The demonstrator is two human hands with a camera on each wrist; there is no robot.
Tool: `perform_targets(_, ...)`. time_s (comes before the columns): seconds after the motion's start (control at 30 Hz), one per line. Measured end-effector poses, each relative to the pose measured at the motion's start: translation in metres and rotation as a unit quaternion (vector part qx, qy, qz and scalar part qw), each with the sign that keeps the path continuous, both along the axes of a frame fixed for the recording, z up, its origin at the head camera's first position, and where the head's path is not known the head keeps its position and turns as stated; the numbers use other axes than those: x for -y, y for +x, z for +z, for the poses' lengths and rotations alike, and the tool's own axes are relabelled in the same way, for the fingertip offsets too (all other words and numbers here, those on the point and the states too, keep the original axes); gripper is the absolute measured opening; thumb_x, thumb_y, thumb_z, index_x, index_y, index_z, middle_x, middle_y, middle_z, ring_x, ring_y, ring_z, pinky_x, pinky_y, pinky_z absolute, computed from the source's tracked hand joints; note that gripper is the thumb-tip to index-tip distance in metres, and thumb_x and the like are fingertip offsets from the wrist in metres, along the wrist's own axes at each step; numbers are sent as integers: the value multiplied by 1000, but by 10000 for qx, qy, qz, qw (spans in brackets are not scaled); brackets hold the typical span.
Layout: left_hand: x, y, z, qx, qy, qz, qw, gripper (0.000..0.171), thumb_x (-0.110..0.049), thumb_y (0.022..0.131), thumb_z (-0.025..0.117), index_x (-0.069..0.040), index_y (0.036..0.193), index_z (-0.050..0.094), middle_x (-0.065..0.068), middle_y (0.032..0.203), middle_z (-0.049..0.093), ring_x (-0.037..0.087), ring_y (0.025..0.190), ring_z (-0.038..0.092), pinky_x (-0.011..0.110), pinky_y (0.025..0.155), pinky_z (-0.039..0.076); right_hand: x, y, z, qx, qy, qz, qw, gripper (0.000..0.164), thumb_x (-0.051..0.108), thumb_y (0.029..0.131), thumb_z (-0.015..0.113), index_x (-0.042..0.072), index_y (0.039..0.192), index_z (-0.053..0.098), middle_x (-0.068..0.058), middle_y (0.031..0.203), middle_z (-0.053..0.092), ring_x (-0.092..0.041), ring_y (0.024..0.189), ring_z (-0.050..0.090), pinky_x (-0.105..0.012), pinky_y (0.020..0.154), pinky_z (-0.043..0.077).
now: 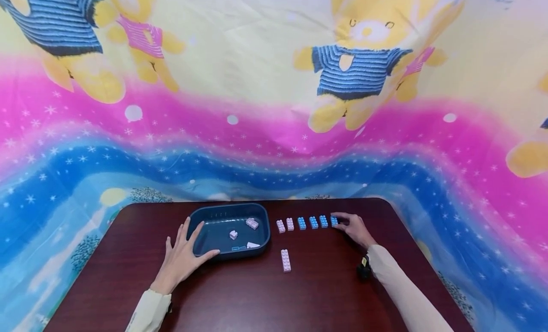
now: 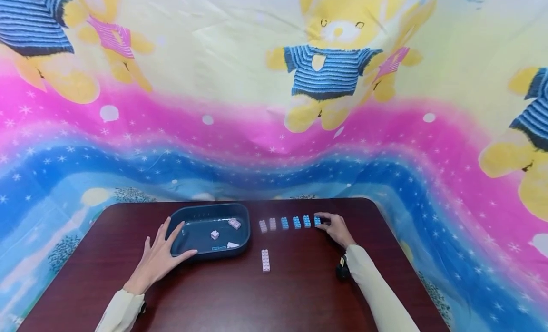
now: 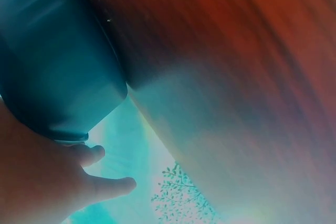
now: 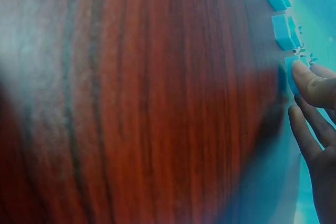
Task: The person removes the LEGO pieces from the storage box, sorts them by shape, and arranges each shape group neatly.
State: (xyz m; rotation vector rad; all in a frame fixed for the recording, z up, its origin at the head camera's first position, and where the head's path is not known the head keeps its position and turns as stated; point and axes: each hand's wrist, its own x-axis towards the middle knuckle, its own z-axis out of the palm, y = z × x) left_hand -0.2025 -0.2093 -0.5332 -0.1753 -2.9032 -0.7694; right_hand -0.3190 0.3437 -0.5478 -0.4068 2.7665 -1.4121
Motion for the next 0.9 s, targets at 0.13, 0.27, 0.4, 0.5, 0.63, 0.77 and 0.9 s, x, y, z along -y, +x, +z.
perform_targets(0.13, 0, 0, 0, 12, 34, -18, 10000, 108, -73, 87, 72, -12, 168, 33, 26, 174, 7, 56, 156, 13, 84, 114, 4, -1, 1, -1, -88, -7, 82, 9999, 45, -11, 98, 67, -8, 142, 62, -32, 145, 59, -47, 124, 64, -30, 87, 60)
perform_targets(0.27, 0, 0, 0, 4, 38, -16, 10000, 108, -73, 87, 72, -13, 168, 33, 26, 174, 7, 55, 156, 13, 84, 114, 4, -1, 0, -3, -118, -59, 65, 9999, 46, -10, 98, 67, -7, 144, 61, -31, 146, 58, -47, 126, 64, -36, 90, 61)
perform_targets(0.4, 1, 0, -1, 3, 31, -2, 10000, 108, -73, 87, 72, -13, 168, 33, 25, 174, 7, 55, 156, 13, 84, 114, 4, -1, -1, -7, -66, -141, 48, 9999, 48, -9, 98, 68, -6, 145, 60, -30, 149, 56, -47, 127, 63, -41, 93, 61)
perform_targets(0.5, 0, 0, -1, 16, 38, -3, 10000, 108, -73, 87, 72, -14, 168, 33, 25, 174, 7, 55, 156, 12, 84, 114, 4, -4, 0, -10, -73, -96, 70, 9999, 51, -8, 98, 69, -7, 147, 58, -31, 150, 55, -48, 129, 61, -44, 96, 59)
perform_targets(0.63, -1, 1, -1, 60, 47, -15, 10000, 109, -74, 87, 71, -13, 168, 33, 25, 174, 7, 55, 156, 12, 84, 114, 4, -5, 1, -7, -91, -12, 93, 9999, 55, -7, 97, 71, -7, 149, 55, -31, 151, 53, -49, 132, 58, -49, 100, 56)
perform_targets(0.77, 0, 0, -1, 28, 39, -15, 10000, 108, -73, 87, 72, -13, 168, 33, 26, 174, 7, 55, 156, 13, 84, 114, 5, -2, 2, 4, -156, 32, 16, 9999, 56, -6, 97, 71, -6, 151, 54, -32, 150, 54, -50, 130, 59, -53, 101, 55)
perform_targets(0.9, 1, 0, 0, 5, 67, -15, 10000, 108, -73, 87, 72, -13, 168, 33, 25, 174, 6, 54, 157, 12, 84, 114, 5, 3, 2, 16, -272, 87, -148, 9995, 54, -5, 98, 72, -4, 150, 57, -32, 147, 57, -50, 127, 62, -51, 97, 58)
